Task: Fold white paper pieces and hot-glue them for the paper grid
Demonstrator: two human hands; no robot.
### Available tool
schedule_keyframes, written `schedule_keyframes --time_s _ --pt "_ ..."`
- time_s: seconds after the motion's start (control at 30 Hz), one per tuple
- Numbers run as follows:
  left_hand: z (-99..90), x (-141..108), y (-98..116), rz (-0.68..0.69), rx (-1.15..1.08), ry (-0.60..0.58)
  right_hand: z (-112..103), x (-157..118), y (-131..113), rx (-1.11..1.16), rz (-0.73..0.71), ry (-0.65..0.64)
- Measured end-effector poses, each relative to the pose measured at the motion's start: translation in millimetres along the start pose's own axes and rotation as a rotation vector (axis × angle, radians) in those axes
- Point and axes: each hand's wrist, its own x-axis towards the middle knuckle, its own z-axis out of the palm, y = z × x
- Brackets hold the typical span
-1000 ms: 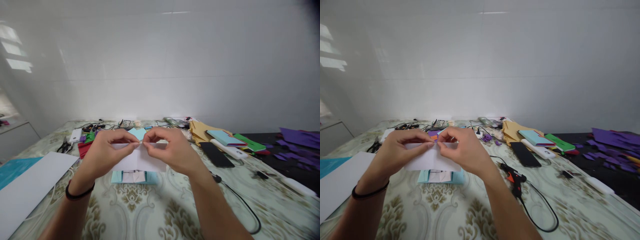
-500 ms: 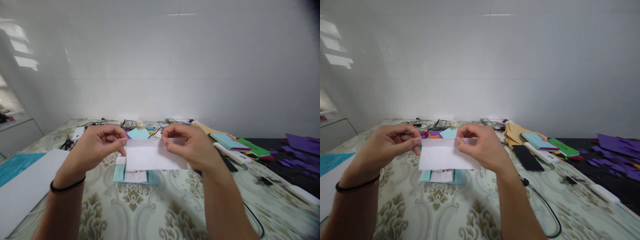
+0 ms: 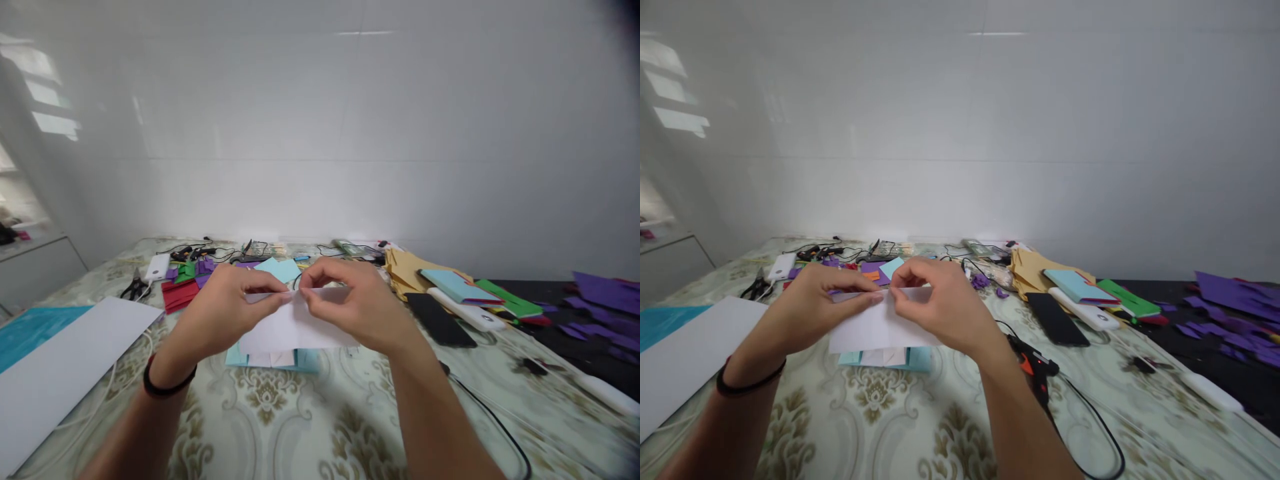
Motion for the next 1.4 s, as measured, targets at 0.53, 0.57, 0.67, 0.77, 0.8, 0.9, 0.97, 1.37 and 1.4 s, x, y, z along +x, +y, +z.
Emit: schedule_keyframes --time_s 0.53,0.57,0.67,0.77,0.8,0.9,0.97,1.37,1.4 --pt "-21.8 -13.4 4.5 0.142 0.091 0.230 -32.6 -8.9 8.9 0.098 -0.026 0.093" --pt "-24.7 -14.4 3.2 0.115 0.078 0.256 -36.0 -10.1 11.2 0.115 -0.018 0.130" --pt "-27.2 -14.2 -0.9 0.039 0.051 0.303 -37.8 -10.3 14.5 0.208 -0.002 0.254" --pt "-21.0 -10.1 -0.9 0.030 0.047 0.256 -28.6 -5.9 10.6 0.269 0.010 0.212" --pt "-17.8 -8.5 0.3 0.050 0.044 0.222 -24.5 -4.1 8.2 0.253 0.019 0.164" --pt "-8.7 -4.9 5.7 0.104 0.022 0.134 -14.6 -0.8 1.3 0.150 0.041 0.073" --pt "-4.6 -3.4 8.6 0.111 -0.003 0.116 -11.5 -0.8 -1.8 0.098 0.047 0.053" --pt "-6.8 -1.1 7.9 0.053 -0.088 0.144 -9.8 -1.5 -7.0 0.059 0.021 0.065" --pt "-8.1 -1.6 7.1 0.049 -0.101 0.151 -10.7 -1.8 -6.2 0.058 0.019 0.081"
